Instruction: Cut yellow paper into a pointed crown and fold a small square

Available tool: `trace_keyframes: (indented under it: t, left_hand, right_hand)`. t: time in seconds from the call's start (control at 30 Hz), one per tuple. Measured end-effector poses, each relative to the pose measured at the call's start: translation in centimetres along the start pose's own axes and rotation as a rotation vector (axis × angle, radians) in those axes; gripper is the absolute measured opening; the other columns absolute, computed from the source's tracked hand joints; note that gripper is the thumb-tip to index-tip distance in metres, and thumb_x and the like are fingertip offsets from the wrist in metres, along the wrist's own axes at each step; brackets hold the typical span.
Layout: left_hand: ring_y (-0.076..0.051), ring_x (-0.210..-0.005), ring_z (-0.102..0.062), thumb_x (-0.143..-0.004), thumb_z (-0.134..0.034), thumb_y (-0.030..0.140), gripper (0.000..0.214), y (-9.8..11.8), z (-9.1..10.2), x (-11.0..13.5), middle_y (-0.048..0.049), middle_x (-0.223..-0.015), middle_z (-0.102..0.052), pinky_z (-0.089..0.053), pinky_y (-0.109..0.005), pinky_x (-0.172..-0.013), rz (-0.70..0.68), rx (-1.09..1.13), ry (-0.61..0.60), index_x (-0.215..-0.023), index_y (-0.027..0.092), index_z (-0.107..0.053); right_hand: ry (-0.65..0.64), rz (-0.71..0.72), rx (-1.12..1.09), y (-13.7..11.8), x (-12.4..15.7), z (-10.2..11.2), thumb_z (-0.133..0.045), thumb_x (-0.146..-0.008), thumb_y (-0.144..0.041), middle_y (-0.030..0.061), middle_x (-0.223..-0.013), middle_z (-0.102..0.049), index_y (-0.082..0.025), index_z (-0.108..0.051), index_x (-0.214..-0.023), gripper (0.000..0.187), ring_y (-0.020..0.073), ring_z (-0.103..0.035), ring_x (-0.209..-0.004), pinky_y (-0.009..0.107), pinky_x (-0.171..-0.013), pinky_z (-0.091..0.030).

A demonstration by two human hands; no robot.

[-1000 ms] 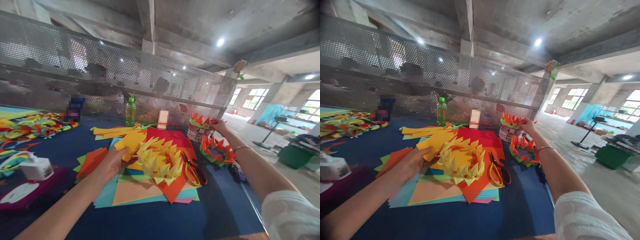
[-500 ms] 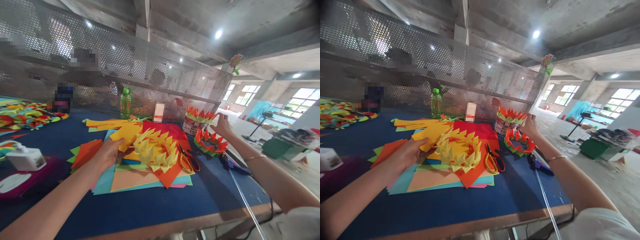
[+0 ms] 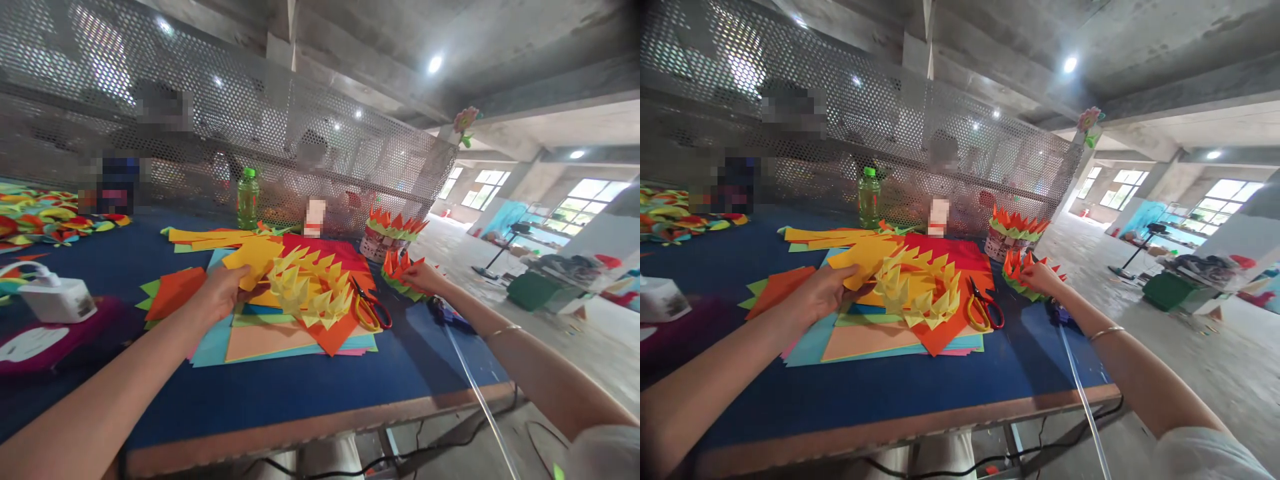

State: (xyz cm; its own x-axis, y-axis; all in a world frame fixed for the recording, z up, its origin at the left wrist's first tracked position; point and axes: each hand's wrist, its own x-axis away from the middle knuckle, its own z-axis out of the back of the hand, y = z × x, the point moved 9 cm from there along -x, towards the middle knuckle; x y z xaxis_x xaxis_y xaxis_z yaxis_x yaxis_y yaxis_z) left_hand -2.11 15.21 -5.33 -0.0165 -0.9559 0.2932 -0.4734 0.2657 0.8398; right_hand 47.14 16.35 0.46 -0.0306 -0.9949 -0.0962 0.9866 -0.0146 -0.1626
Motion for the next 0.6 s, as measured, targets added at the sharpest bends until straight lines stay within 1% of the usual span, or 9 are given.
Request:
trace_keyframes:
  t: [0.07,0.13,0.17,0.23,0.3,0.33,0.5,0.6]
  left_hand:
    - [-0.017,-0.048,-0.067,-0.094,-0.042,0.006,0.026,0.2,0.2,-0.1,-0.0069,-0.062,-0.068,-0.058,-0.025,-0.043,-0.025,-0.047,0.022,-0.115,0.000,-0.057]
    - [-0.017,-0.049,-0.067,-0.094,-0.043,0.006,0.024,0.2,0.3,-0.3,-0.0068,-0.062,-0.068,-0.059,-0.026,-0.044,-0.035,-0.056,0.023,-0.112,0.000,-0.057]
    - [-0.017,-0.049,-0.067,-0.095,-0.042,0.006,0.024,0.2,0.4,-0.4,-0.0068,-0.062,-0.068,-0.059,-0.026,-0.044,-0.038,-0.057,0.020,-0.112,0.000,-0.057]
    - [-0.017,-0.050,-0.067,-0.095,-0.042,0.007,0.024,0.1,0.4,-0.7,-0.0072,-0.063,-0.068,-0.059,-0.026,-0.044,-0.038,-0.058,0.011,-0.112,0.000,-0.057]
    - [-0.017,-0.051,-0.068,-0.095,-0.042,0.006,0.025,0.1,0.5,-0.9,-0.0073,-0.064,-0.069,-0.059,-0.026,-0.044,-0.040,-0.058,0.006,-0.114,0.001,-0.057]
    - [-0.017,-0.051,-0.068,-0.095,-0.042,0.006,0.025,0.1,0.6,-0.9,-0.0073,-0.064,-0.069,-0.059,-0.026,-0.044,-0.044,-0.061,0.005,-0.114,0.001,-0.057]
    - [-0.017,-0.050,-0.067,-0.094,-0.043,0.006,0.025,0.1,0.4,-0.9,-0.0072,-0.064,-0.069,-0.057,-0.024,-0.042,-0.055,-0.086,-0.004,-0.114,0.001,-0.058]
    - [-0.017,-0.049,-0.066,-0.095,-0.042,0.007,0.026,0.0,0.2,-0.5,-0.0071,-0.063,-0.069,-0.056,-0.023,-0.041,-0.023,-0.058,0.009,-0.116,0.002,-0.057]
  right_hand:
    - [-0.011,-0.038,0.021,0.8,-0.8,0.1,-0.058,-0.085,-0.042,0.0003,-0.055,-0.065,-0.017,-0.076,-0.075,0.032,0.0145,-0.059,-0.053,0.024,-0.052,-0.039]
    - [-0.028,-0.078,0.039,1.5,-1.5,0.2,-0.060,-0.087,-0.041,0.0000,-0.062,-0.067,-0.016,-0.075,-0.078,0.031,0.0156,-0.062,-0.059,0.024,-0.055,-0.043]
    - [-0.038,-0.097,0.046,1.8,-1.8,0.2,-0.060,-0.089,-0.041,0.0003,-0.070,-0.068,-0.014,-0.073,-0.083,0.031,0.0164,-0.064,-0.065,0.025,-0.059,-0.047]
    - [-0.055,-0.133,0.055,2.3,-2.3,0.2,-0.060,-0.091,-0.040,0.0022,-0.093,-0.069,-0.013,-0.068,-0.099,0.030,0.0192,-0.066,-0.081,0.031,-0.070,-0.054]
    - [-0.072,-0.161,0.056,2.6,-2.6,0.1,-0.060,-0.093,-0.038,0.0046,-0.112,-0.064,-0.013,-0.062,-0.113,0.032,0.0226,-0.064,-0.095,0.038,-0.079,-0.055]
    - [-0.080,-0.170,0.054,2.7,-2.7,0.0,-0.060,-0.093,-0.038,0.0053,-0.117,-0.062,-0.014,-0.061,-0.116,0.034,0.0240,-0.063,-0.099,0.040,-0.082,-0.055]
    - [-0.117,-0.175,0.046,2.7,-2.9,-0.5,-0.060,-0.093,-0.037,0.0062,-0.120,-0.061,-0.015,-0.060,-0.119,0.034,0.0248,-0.063,-0.102,0.041,-0.084,-0.054]
    - [-0.133,-0.174,0.049,2.4,-2.9,-0.7,-0.060,-0.093,-0.037,0.0061,-0.120,-0.061,-0.015,-0.060,-0.119,0.034,0.0249,-0.063,-0.102,0.041,-0.084,-0.055]
